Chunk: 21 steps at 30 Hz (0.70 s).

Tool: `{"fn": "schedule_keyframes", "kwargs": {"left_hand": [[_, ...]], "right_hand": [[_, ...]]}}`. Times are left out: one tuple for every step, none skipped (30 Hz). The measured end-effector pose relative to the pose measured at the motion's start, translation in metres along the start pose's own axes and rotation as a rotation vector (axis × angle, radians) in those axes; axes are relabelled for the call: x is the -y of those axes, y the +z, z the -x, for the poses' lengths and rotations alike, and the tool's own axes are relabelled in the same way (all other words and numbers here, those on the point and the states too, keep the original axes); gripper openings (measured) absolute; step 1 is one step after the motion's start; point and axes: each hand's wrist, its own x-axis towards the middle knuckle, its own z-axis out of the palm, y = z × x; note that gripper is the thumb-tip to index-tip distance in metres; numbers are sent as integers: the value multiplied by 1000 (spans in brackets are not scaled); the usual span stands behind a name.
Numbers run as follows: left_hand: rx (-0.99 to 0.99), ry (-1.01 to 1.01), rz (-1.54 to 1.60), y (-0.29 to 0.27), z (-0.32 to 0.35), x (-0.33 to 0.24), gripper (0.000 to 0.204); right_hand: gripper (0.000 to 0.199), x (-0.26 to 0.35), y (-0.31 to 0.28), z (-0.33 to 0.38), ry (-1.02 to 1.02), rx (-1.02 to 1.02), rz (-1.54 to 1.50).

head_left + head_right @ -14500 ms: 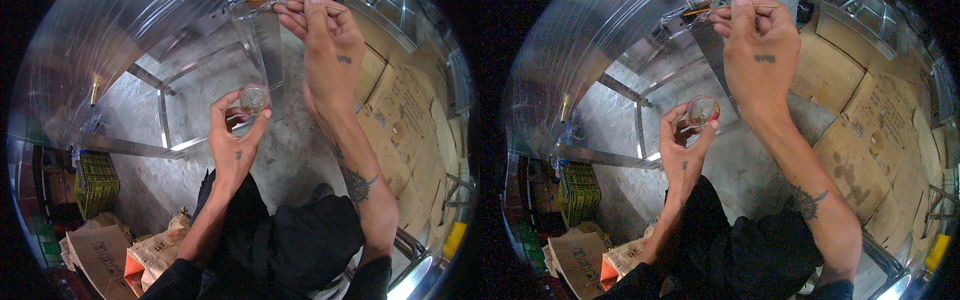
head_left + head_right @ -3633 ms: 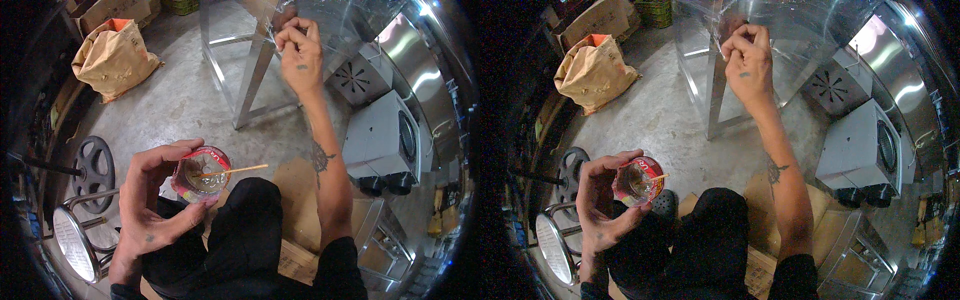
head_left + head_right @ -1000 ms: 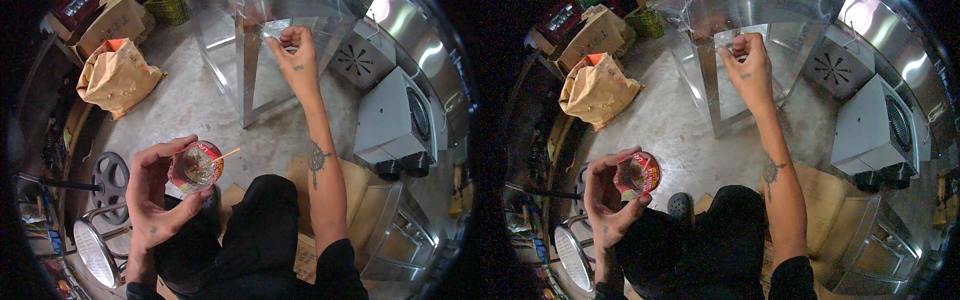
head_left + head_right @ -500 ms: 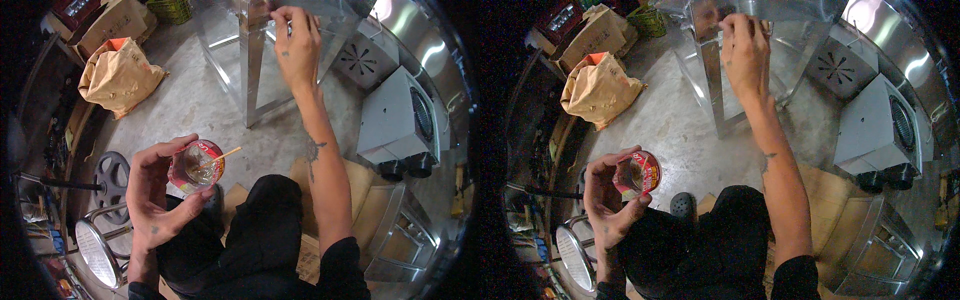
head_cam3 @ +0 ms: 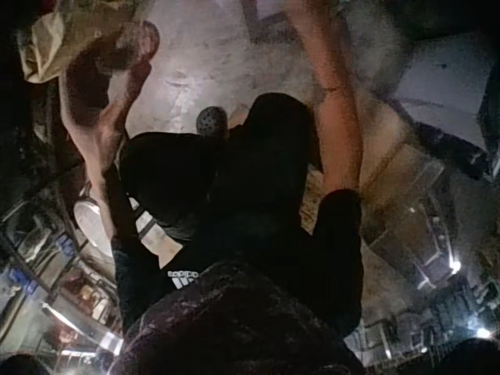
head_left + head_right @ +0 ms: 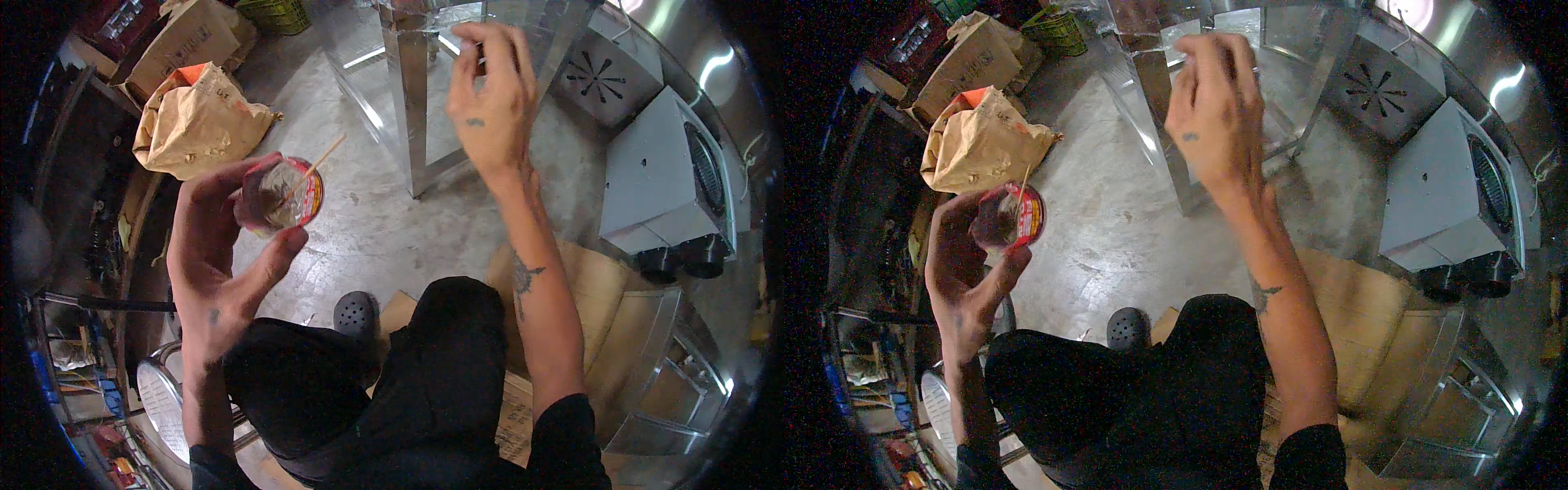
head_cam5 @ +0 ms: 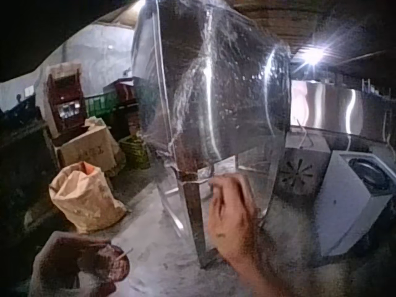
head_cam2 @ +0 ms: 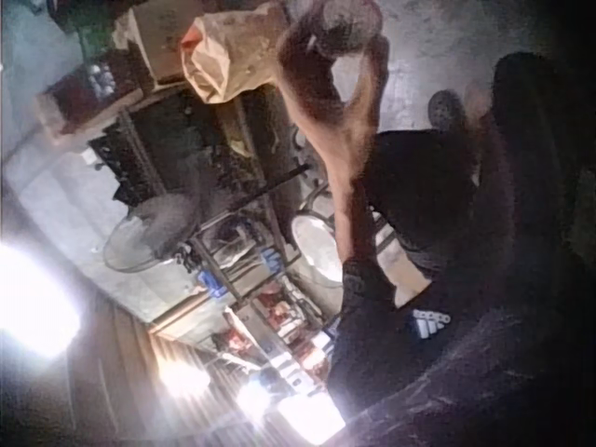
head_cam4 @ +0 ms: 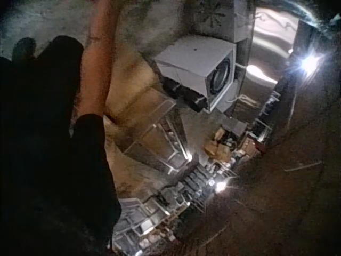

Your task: The person uses a small brush to apply a clear adhesive from a small container onto the edges of a plastic-wrapped metal surface. They repeatedly dip the brush into the container and spread the glue along seams and corners.

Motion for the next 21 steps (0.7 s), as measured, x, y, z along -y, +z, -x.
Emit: {"fn": "schedule_keyframes", "kwargs": {"left_hand": [[-2, 8, 32, 3, -5, 3, 63], [7, 22, 31, 5, -9, 7, 62], [17, 37, 31, 8, -13, 12, 61], [19, 48, 24, 8, -17, 15, 61], [18, 31, 32, 11, -22, 15, 59], [35, 35, 27, 13, -27, 21, 59], [48, 41, 24, 15, -32, 29, 59], [68, 47, 29, 19, -38, 37, 58], [73, 59, 12, 24, -42, 41, 56], [79, 75, 19, 27, -47, 47, 55], [83, 90, 25, 29, -51, 53, 55], [87, 105, 30, 30, -54, 56, 54], [89, 115, 18, 33, -56, 56, 53], [87, 121, 17, 36, -57, 57, 53], [85, 126, 14, 38, -57, 57, 53], [84, 132, 8, 40, -57, 57, 53], [90, 167, -11, 42, -57, 56, 53], [93, 151, -24, 43, -55, 55, 55], [94, 138, -36, 45, -54, 55, 58], [95, 124, -47, 44, -53, 56, 61], [73, 152, -67, 44, -54, 63, 61]], "right_hand": [[21, 7, -1, 4, -23, 30, -33], [20, 10, 0, 7, -24, 40, -37], [19, 12, 3, 11, -23, 50, -40], [19, 17, 6, 13, -24, 61, -53], [24, 26, 2, 16, 89, 132, -114], [27, 31, 1, 21, 220, 196, -298], [30, 35, -1, 25, 348, 263, -482], [33, 37, -5, 30, 479, 329, -656], [36, 40, -10, 32, 488, 381, -690], [38, 45, -15, 34, 498, 430, -728], [41, 49, -18, 35, 507, 480, -767], [38, 54, -19, 36, 523, 465, -771], [35, 59, -20, 38, 542, 451, -772], [33, 64, -20, 39, 562, 438, -775], [29, 68, -21, 39, 587, 430, -724], [26, 72, -23, 39, 612, 419, -675], [24, 75, -23, 40, 637, 409, -626], [21, 76, -20, 42, 591, 366, -617], [18, 76, -18, 45, 542, 324, -606], [15, 77, -15, 47, 494, 282, -595], [15, 77, -14, 48, 477, 289, -596]]}}
